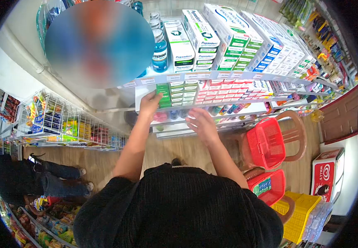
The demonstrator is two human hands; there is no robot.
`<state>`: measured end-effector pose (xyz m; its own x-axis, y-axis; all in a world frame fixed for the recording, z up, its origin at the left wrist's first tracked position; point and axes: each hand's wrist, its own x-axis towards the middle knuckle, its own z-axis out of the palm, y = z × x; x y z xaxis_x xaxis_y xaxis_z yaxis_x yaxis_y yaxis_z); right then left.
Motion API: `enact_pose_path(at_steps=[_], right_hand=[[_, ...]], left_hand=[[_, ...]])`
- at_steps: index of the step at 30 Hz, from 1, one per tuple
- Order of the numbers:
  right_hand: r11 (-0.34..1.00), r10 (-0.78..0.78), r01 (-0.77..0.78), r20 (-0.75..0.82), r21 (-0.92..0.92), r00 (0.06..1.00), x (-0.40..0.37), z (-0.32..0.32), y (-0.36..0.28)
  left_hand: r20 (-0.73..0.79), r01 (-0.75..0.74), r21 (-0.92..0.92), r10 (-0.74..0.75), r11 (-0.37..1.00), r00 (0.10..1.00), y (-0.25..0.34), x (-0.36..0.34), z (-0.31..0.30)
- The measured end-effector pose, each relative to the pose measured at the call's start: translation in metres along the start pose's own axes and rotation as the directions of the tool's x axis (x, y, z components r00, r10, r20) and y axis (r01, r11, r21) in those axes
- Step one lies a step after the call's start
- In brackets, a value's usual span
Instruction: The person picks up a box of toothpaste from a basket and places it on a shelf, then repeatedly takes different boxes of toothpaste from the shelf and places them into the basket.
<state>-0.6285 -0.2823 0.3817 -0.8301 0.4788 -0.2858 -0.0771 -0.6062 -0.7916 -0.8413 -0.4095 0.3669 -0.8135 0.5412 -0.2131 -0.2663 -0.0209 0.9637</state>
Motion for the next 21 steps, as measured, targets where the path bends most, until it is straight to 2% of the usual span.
enact_pose_path(at_steps=[4,8,10,11,13,15,16,20,21], right_hand=[[1.000,0.018,-0.018,-0.005,0.002,1.000,0.001,0.001,0.004],[0.999,0.040,-0.040,-0.003,-0.012,0.999,0.002,-0.003,0.011],[0.999,0.042,-0.042,-0.005,-0.020,0.999,0.000,-0.004,0.012],[0.999,0.043,-0.044,-0.008,-0.028,0.999,-0.001,-0.004,0.013],[0.998,0.049,-0.049,0.000,-0.042,0.999,-0.001,-0.006,0.015],[0.997,0.054,-0.054,0.009,-0.056,0.998,-0.001,-0.005,0.016],[0.989,0.085,-0.080,0.040,-0.121,0.996,-0.001,-0.002,0.018],[0.962,0.133,-0.093,0.146,-0.256,0.980,0.008,0.009,0.038],[0.953,0.152,-0.104,0.151,-0.286,0.977,0.012,0.012,0.044]], left_hand=[[-0.070,-0.090,0.063,0.094,0.994,0.993,-0.007,-0.001,0.006],[-0.124,-0.090,0.173,0.112,0.981,0.986,-0.005,-0.011,0.013],[-0.169,-0.158,0.310,0.218,0.938,0.961,-0.013,-0.009,0.014],[-0.168,-0.157,0.311,0.217,0.937,0.962,-0.015,-0.010,0.016],[-0.187,-0.237,0.395,0.331,0.888,0.925,-0.019,-0.011,0.018],[-0.185,-0.265,0.405,0.362,0.875,0.913,-0.026,-0.009,0.019],[-0.186,-0.293,0.415,0.395,0.861,0.900,-0.026,-0.009,0.020],[-0.152,-0.320,0.365,0.395,0.874,0.906,-0.021,-0.015,0.022],[-0.167,-0.272,0.352,0.346,0.896,0.923,-0.015,-0.020,0.023]])
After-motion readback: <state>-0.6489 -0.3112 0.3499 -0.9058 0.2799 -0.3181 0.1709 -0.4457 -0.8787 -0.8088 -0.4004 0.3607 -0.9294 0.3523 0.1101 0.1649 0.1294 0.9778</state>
